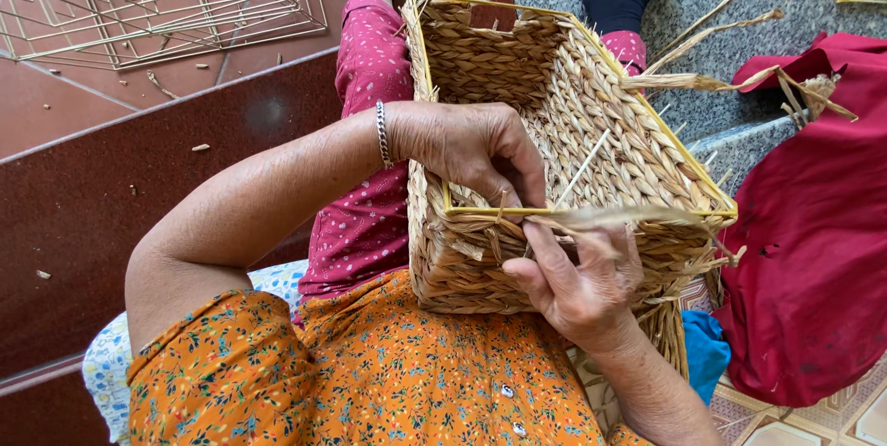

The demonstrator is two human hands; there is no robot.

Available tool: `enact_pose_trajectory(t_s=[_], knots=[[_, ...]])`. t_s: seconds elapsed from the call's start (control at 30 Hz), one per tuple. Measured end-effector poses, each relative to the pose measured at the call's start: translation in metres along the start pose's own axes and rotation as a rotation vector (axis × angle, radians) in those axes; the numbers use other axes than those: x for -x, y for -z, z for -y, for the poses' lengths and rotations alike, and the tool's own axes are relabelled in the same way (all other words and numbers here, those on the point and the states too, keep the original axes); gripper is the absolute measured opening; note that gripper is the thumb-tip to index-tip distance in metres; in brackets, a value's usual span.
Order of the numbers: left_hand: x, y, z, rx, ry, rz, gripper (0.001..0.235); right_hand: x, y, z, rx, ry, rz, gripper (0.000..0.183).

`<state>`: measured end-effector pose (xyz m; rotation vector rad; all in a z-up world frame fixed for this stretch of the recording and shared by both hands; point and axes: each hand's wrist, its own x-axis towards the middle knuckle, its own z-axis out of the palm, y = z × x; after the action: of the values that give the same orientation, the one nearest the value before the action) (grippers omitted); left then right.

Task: The person weaves a rectangular basket by hand, interlacing dried palm leaves through a pre-formed frame. They repeatedly pull strands through the weave, tighten the edges, and adjust the basket's shape while seated on the floor.

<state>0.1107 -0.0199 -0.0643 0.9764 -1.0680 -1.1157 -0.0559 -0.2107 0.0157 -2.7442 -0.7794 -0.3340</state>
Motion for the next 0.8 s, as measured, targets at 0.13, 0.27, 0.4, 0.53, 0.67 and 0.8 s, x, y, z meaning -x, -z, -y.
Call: enact_pose_trajectory(t_s=[0.13,0.27,0.4,0.53,0.67,0.8], knots=[[-0.003,-0.001,-0.002,-0.018,0.052,-0.062,0.018,0.009,-0.014,-0.001,-0.258,-0.148,-0.154,0.039],[-0.005,0.0,0.002,-0.085,0.143,-0.173,0.009,0.024,-0.029,-0.006,-0.511,-0.166,-0.298,0.043],[-0.007,0.01,0.002,-0.213,0.302,-0.32,0.01,0.028,-0.037,-0.013,-0.497,-0.103,-0.309,0.043],[-0.022,0.012,0.006,-0.202,0.641,-0.441,0.014,0.028,-0.033,-0.01,-0.441,-0.137,-0.274,0.035],[-0.031,0.01,0.0,-0.495,0.322,-0.394,0.016,0.02,-0.027,-0.006,-0.39,-0.142,-0.241,0.026],[-0.022,0.012,-0.007,-0.364,-0.229,-0.114,0.027,0.018,-0.026,-0.007,-0.357,-0.131,-0.234,0.025]])
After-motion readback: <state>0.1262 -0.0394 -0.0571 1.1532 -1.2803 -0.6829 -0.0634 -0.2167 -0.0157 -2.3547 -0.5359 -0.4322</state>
